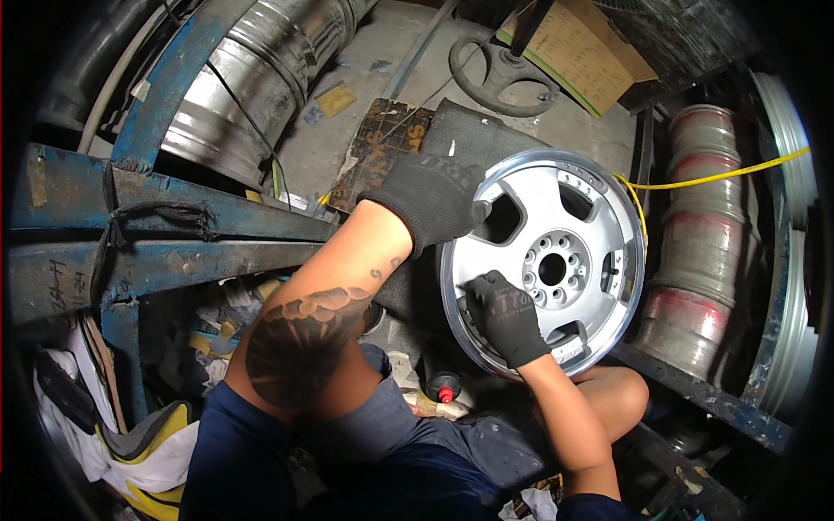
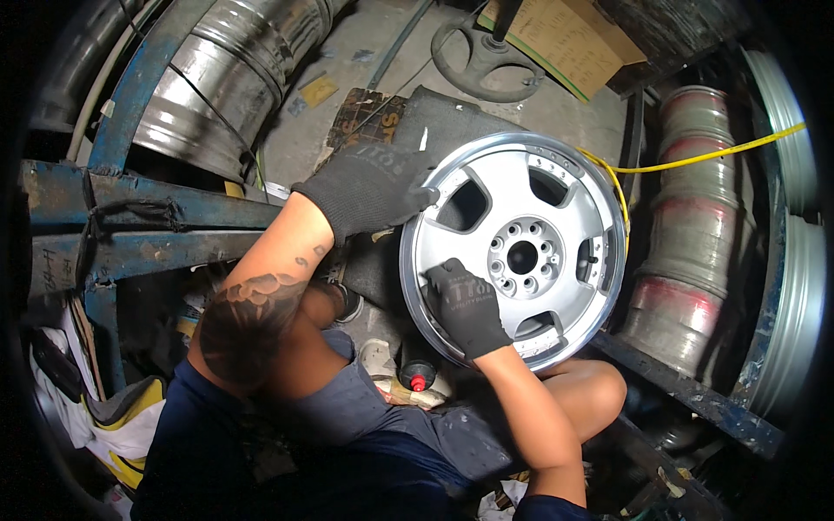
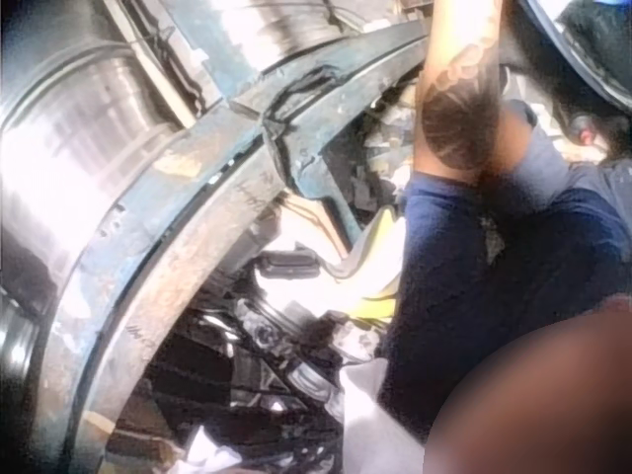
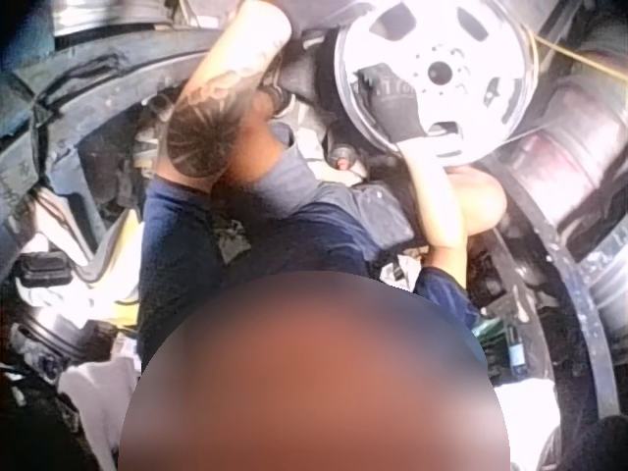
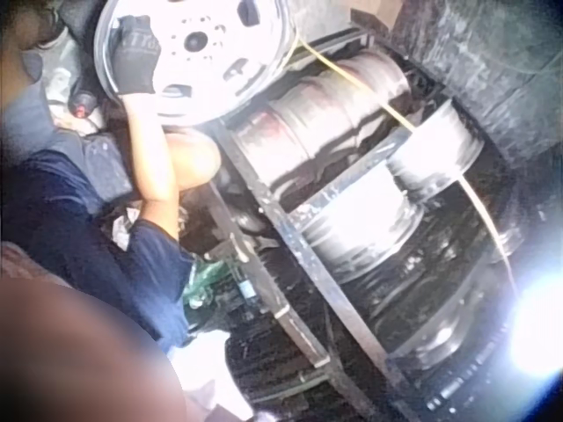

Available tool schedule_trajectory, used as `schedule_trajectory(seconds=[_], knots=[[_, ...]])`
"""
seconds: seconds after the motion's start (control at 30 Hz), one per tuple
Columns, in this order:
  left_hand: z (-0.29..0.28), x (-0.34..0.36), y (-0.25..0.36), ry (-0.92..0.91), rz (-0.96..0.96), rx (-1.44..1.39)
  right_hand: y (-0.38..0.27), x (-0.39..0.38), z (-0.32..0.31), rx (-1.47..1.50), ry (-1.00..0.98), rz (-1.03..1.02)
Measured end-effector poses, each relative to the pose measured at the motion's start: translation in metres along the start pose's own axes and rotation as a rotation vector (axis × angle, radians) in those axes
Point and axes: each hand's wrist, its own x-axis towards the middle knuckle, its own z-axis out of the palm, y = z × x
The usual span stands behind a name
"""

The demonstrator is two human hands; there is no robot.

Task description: The recorder is working on a car rim, specifically handling small inserts or bolts on the surface with a tool.

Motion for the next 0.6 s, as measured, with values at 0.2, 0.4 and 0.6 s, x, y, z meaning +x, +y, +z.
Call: schedule_trajectory(seconds=[0.2,0.4,0.6], knots=[[0.007,0.001,0.002,0.016,0.023,0.005,0.000,-0.004,-0.002,-0.008,-0.032,0.033],[0.002,0.001,0.004,-0.038,-0.012,0.020,-0.002,0.003,0.001,-0.008,0.051,-0.017],[0.006,0.004,0.002,-0.022,0.016,-0.009,0.000,0.010,-0.001,-0.016,0.082,-0.062]])
